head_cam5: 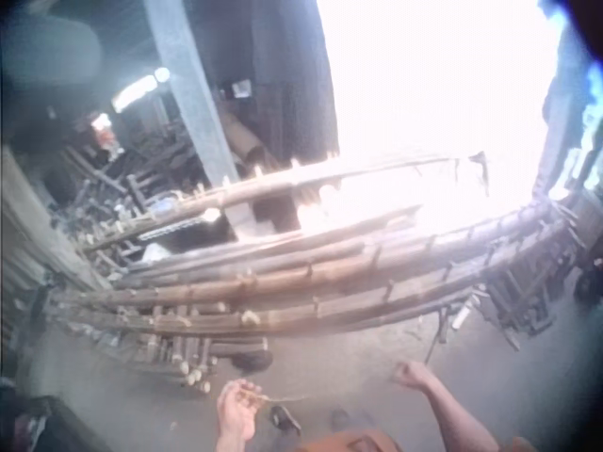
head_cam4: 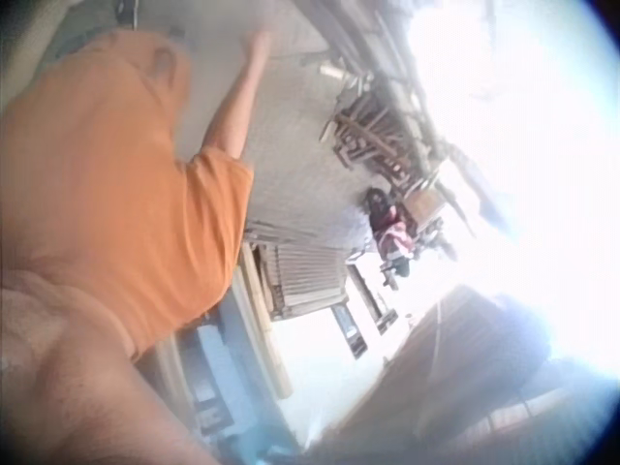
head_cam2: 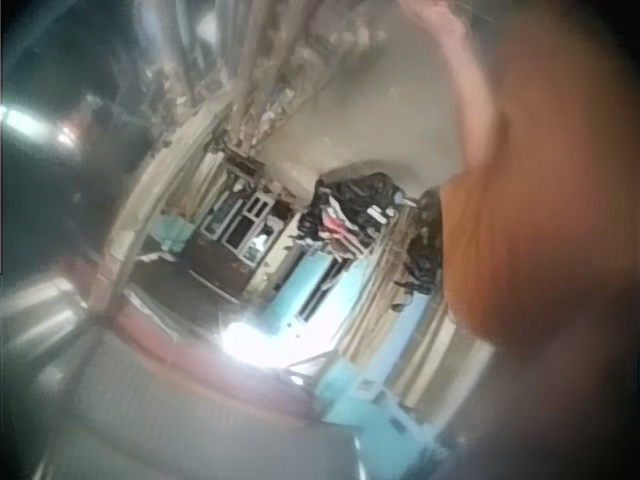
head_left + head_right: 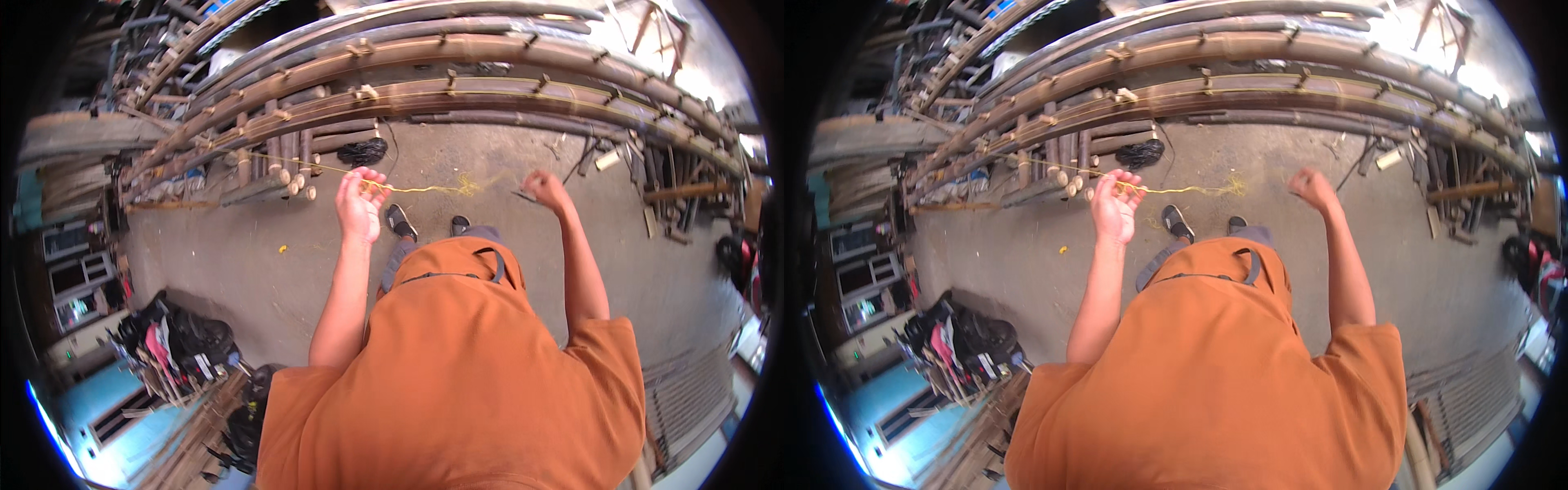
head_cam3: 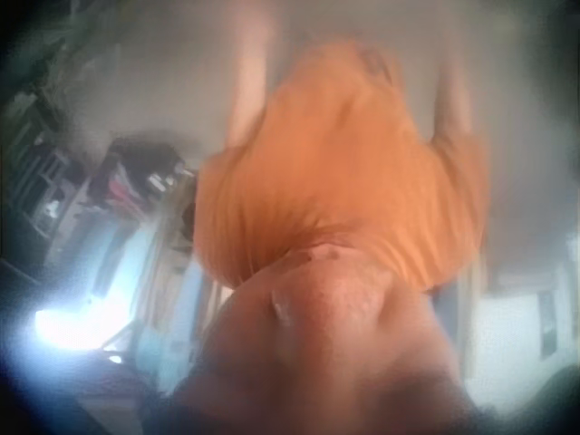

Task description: The person walks through a cluttered workshop, retrieves a yellow string, and repeatedly measures the length of a bamboo structure by stretching the string along its frame. The person adjusts the string multiple times to align it with the bamboo poles.

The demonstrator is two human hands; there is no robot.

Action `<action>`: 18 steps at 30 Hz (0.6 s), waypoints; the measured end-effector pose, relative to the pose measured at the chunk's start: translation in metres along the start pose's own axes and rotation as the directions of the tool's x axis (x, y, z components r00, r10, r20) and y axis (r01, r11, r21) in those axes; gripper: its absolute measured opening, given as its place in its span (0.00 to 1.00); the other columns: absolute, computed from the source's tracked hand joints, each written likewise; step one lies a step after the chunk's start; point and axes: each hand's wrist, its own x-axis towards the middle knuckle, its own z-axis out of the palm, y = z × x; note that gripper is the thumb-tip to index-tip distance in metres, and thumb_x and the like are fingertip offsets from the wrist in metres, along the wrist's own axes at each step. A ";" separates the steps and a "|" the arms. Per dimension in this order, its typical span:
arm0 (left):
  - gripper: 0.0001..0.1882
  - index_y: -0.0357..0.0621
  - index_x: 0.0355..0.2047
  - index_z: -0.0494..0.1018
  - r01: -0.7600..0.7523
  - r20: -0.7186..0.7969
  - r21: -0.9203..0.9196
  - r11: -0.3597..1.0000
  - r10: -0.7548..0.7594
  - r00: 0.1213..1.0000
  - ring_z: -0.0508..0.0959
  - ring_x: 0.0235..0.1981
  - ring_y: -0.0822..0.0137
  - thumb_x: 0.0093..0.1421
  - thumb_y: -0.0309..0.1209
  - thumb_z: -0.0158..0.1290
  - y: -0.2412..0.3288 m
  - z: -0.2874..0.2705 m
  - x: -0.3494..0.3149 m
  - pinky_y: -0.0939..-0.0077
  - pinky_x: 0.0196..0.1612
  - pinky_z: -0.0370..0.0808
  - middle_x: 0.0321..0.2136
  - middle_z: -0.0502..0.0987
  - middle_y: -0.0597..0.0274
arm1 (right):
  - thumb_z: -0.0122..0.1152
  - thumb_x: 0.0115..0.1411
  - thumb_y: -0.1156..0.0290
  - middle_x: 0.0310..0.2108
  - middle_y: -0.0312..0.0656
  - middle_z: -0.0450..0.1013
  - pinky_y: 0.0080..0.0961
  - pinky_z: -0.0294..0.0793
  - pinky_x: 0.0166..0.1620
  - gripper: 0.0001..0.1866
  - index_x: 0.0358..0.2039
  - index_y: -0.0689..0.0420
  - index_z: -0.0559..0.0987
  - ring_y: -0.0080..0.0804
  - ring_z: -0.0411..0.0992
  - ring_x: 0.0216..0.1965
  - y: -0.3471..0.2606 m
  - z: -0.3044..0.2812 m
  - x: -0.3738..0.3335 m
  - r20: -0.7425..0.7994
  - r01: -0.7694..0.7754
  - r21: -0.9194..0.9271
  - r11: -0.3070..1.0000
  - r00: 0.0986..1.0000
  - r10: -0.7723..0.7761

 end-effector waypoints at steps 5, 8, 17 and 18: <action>0.10 0.42 0.44 0.70 0.085 0.076 0.070 0.994 -0.090 0.993 0.77 0.43 0.63 0.68 0.33 0.45 -0.027 0.001 -0.046 0.64 0.39 0.81 0.37 0.75 0.59 | 0.60 0.59 0.54 0.55 0.52 0.70 0.37 0.68 0.59 0.30 0.58 0.56 0.71 0.49 0.69 0.57 -0.137 -0.009 -0.043 0.314 0.467 -0.158 0.870 0.859 -0.404; 0.10 0.42 0.45 0.71 0.159 0.156 0.177 0.971 -0.187 0.970 0.77 0.43 0.64 0.68 0.32 0.46 -0.055 -0.003 -0.081 0.66 0.38 0.81 0.40 0.74 0.58 | 0.55 0.64 0.54 0.52 0.52 0.73 0.34 0.68 0.58 0.26 0.55 0.61 0.73 0.42 0.70 0.56 -0.219 0.024 -0.049 0.402 0.363 0.370 0.855 0.767 -0.500; 0.25 0.48 0.60 0.65 -0.218 0.068 0.874 0.434 0.336 0.940 0.74 0.33 0.69 0.63 0.31 0.55 -0.072 -0.082 -0.197 0.75 0.37 0.75 0.36 0.73 0.61 | 0.57 0.64 0.58 0.17 0.23 0.55 0.17 0.67 0.27 0.13 0.33 0.54 0.76 0.14 0.55 0.18 -0.275 0.055 -0.061 0.561 -0.375 0.808 0.454 0.725 -0.399; 0.26 0.49 0.60 0.65 -0.094 -0.045 0.801 0.591 0.216 0.975 0.73 0.27 0.71 0.62 0.32 0.56 -0.056 -0.100 -0.216 0.74 0.35 0.74 0.30 0.74 0.62 | 0.59 0.63 0.59 0.17 0.21 0.56 0.17 0.63 0.24 0.11 0.30 0.51 0.74 0.13 0.55 0.17 -0.254 0.048 -0.046 0.556 -0.459 0.826 0.327 0.759 -0.340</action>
